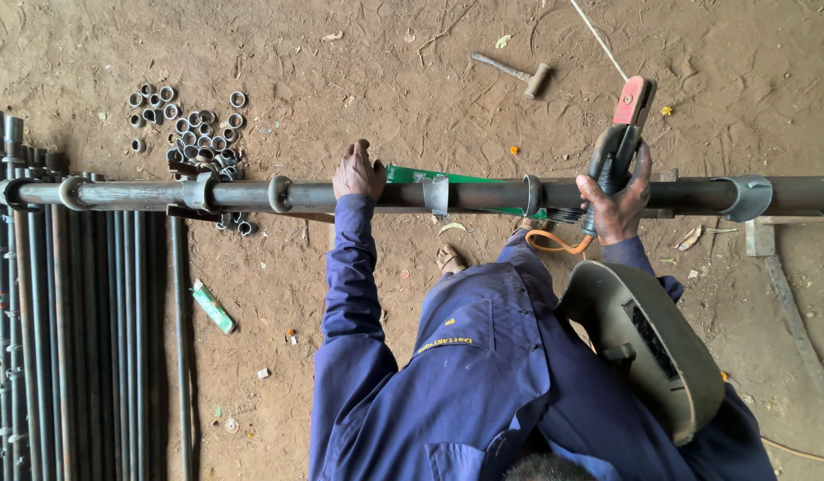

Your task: The person welds metal pipe joints using a welding torch while wearing a protective face shield. They repeatedly lower the shield to weld, then raise it to inspect the work area and reposition the torch.

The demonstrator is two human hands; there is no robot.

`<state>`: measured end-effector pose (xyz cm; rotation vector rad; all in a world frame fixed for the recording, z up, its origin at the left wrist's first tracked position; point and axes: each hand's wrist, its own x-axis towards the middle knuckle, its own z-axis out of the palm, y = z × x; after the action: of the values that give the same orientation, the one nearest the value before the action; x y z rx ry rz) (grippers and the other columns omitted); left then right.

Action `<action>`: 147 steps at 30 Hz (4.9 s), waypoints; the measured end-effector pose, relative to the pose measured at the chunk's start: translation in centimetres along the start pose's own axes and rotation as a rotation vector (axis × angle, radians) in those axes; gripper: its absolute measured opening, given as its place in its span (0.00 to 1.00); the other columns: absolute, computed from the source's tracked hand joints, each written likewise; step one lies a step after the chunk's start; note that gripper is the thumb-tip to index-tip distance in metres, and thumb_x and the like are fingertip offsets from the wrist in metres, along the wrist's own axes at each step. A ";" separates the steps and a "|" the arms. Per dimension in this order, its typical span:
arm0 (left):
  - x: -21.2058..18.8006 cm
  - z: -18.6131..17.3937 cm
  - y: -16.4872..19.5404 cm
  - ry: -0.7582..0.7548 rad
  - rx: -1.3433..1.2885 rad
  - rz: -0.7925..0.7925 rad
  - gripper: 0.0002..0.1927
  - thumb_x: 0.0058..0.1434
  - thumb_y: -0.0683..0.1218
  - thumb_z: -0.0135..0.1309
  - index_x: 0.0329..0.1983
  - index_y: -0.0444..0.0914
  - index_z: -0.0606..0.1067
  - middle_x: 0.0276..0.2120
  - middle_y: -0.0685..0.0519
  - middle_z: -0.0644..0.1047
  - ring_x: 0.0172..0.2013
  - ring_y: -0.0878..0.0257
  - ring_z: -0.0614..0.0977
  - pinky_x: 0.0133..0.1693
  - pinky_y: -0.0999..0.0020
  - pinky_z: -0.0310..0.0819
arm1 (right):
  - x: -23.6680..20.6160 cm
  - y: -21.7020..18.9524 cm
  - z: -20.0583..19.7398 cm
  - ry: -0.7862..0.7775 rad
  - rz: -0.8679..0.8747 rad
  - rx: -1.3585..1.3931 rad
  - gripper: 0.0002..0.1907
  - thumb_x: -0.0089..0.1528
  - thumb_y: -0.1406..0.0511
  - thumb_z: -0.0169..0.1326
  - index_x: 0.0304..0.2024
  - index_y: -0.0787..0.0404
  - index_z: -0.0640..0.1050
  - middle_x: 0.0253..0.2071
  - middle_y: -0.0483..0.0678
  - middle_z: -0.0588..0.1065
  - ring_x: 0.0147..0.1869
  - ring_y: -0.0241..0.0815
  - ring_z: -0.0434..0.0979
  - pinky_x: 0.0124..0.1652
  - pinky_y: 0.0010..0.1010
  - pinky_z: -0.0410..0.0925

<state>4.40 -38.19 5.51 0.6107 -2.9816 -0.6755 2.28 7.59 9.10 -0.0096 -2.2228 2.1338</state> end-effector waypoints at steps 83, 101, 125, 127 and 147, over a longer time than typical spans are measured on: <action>0.6 0.8 -0.1 -0.090 0.084 0.021 0.20 0.62 0.49 0.57 0.55 0.39 0.68 0.46 0.41 0.76 0.41 0.44 0.82 0.38 0.47 0.77 | 0.2 0.5 -0.3 -0.017 -0.018 -0.004 0.54 0.61 0.67 0.70 0.80 0.62 0.52 0.51 0.54 0.74 0.42 0.41 0.79 0.41 0.33 0.77; 0.6 0.6 0.1 -0.060 0.101 0.045 0.21 0.62 0.50 0.57 0.56 0.40 0.68 0.46 0.41 0.76 0.41 0.44 0.82 0.38 0.47 0.77 | 0.1 0.8 -0.4 -0.010 -0.028 -0.026 0.54 0.61 0.66 0.71 0.81 0.62 0.52 0.51 0.53 0.75 0.41 0.40 0.79 0.41 0.33 0.76; 0.3 1.1 -0.2 -0.017 0.070 0.073 0.22 0.60 0.50 0.59 0.56 0.41 0.69 0.47 0.42 0.77 0.44 0.42 0.81 0.40 0.46 0.75 | -0.1 0.7 -0.5 -0.005 -0.020 -0.001 0.55 0.61 0.67 0.71 0.80 0.64 0.51 0.51 0.55 0.75 0.41 0.41 0.79 0.41 0.32 0.76; 0.3 1.1 -0.2 -0.019 0.074 0.071 0.23 0.60 0.50 0.59 0.56 0.41 0.68 0.47 0.41 0.76 0.44 0.42 0.81 0.40 0.46 0.75 | -0.2 0.7 -0.5 0.001 -0.009 -0.010 0.55 0.61 0.67 0.71 0.80 0.64 0.51 0.51 0.55 0.76 0.41 0.41 0.79 0.41 0.32 0.76; 0.7 0.7 0.2 -0.062 0.103 0.051 0.21 0.63 0.50 0.56 0.57 0.40 0.68 0.47 0.42 0.76 0.41 0.44 0.82 0.38 0.48 0.77 | 0.1 0.3 -0.4 0.002 -0.036 -0.068 0.55 0.61 0.64 0.71 0.80 0.63 0.51 0.50 0.54 0.76 0.40 0.40 0.79 0.39 0.32 0.76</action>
<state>3.58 -38.02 4.88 0.5261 -3.0933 -0.5511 2.20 8.05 8.81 0.0248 -2.2760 2.0382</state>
